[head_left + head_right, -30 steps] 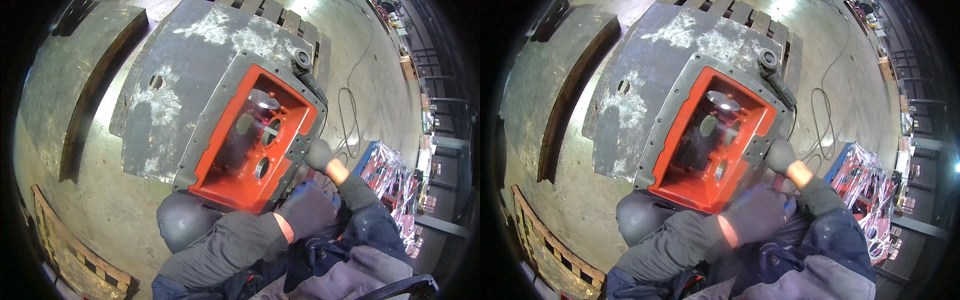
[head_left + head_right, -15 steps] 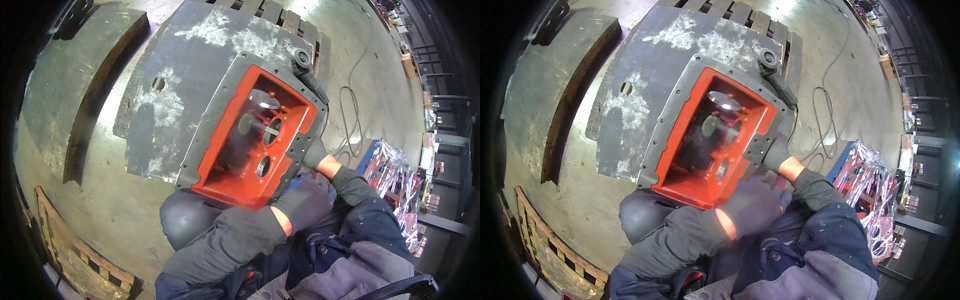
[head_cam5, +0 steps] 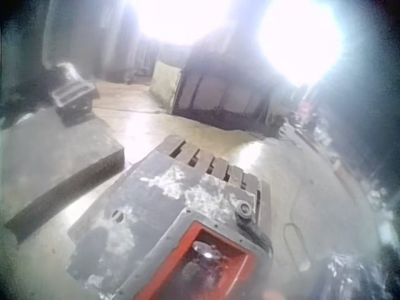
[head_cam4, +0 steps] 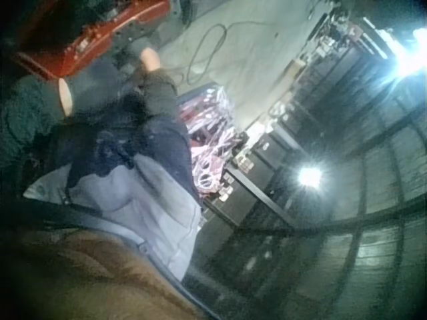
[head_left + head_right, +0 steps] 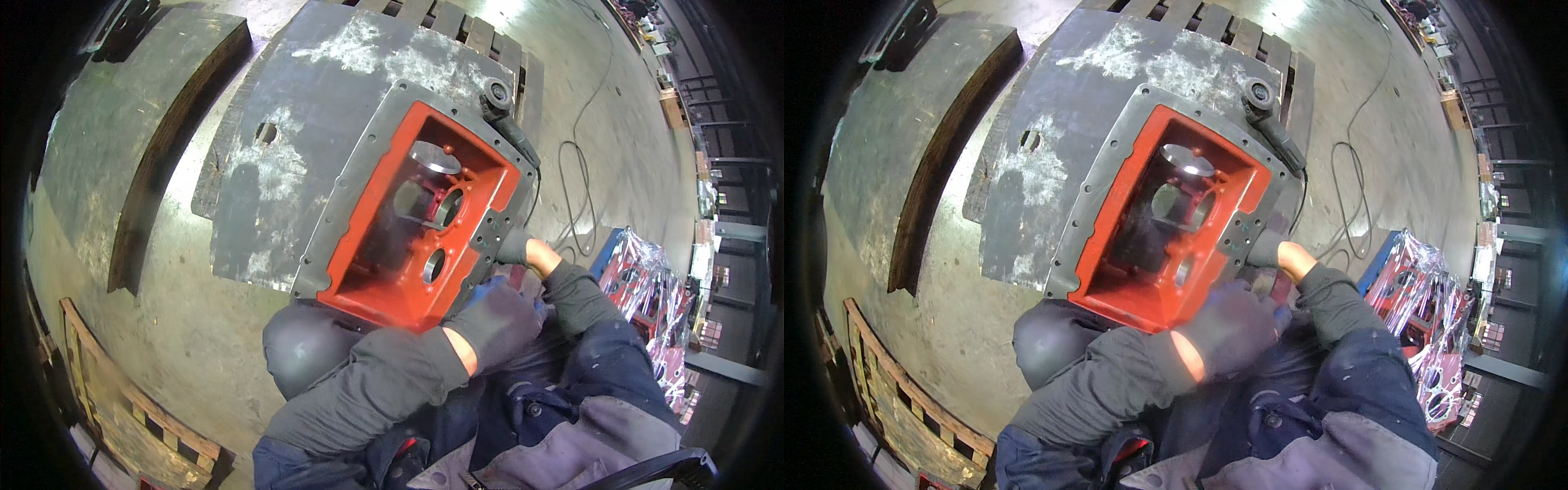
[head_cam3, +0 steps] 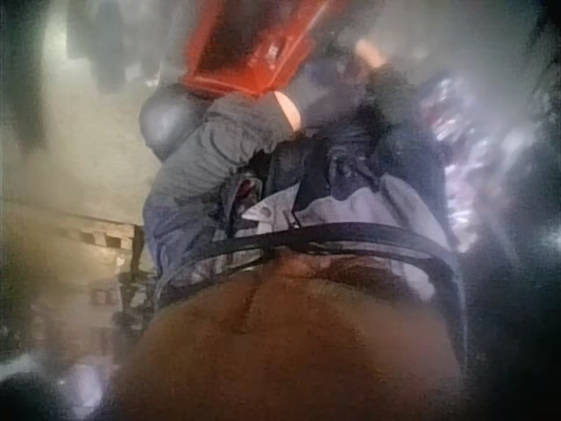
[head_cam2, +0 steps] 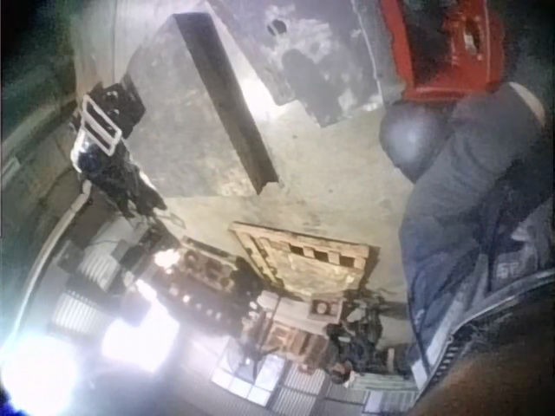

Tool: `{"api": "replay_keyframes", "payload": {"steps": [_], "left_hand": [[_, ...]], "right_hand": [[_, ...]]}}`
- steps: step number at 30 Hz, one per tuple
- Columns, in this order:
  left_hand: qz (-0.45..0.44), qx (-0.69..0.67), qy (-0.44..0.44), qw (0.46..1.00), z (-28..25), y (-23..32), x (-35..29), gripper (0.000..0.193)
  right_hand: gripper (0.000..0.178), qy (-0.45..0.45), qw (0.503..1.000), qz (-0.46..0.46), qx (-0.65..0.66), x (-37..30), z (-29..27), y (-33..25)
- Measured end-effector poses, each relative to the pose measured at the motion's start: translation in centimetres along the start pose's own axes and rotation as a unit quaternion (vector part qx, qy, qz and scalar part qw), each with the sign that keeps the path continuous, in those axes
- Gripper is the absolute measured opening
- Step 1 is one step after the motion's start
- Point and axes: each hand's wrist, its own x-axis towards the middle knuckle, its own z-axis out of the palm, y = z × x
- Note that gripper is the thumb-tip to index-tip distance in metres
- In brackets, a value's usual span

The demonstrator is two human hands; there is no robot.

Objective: The person uses an angle grinder to smooth the edges and surfaces of a red metal part, then wipes the interior with a cloth. The part is rotated and repositioned multiple times to access different areas.

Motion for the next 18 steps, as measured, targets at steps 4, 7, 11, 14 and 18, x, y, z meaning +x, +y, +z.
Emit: {"api": "replay_keyframes", "payload": {"steps": [4, 7, 11, 14, 18], "left_hand": [[-0.022, -0.018, 0.016, 0.999, -0.9, -0.2, -0.8, 0.029], [-0.033, -0.067, -0.060, 0.995, -1.7, -0.2, 0.1, 0.034], [-0.073, -0.112, -0.045, 0.990, -1.7, 0.3, 0.2, 0.038], [-0.081, -0.095, -0.062, 0.990, -1.9, 0.1, 0.0, 0.036], [-0.028, -0.039, -0.080, 0.996, -1.2, -0.2, 0.0, 0.032]], "right_hand": [[0.026, -0.059, 0.994, 0.075, 0.044, 0.8, -5.0, -5.2], [0.026, -0.043, 0.981, 0.141, -0.127, 0.2, -3.4, -4.2], [0.024, 0.094, 0.980, 0.079, -0.158, 0.7, -0.5, -4.6], [0.024, 0.081, 0.959, 0.145, -0.229, 0.8, -0.6, -5.2], [0.034, 0.103, 0.954, 0.197, -0.202, -1.0, -1.2, -7.1]]}}
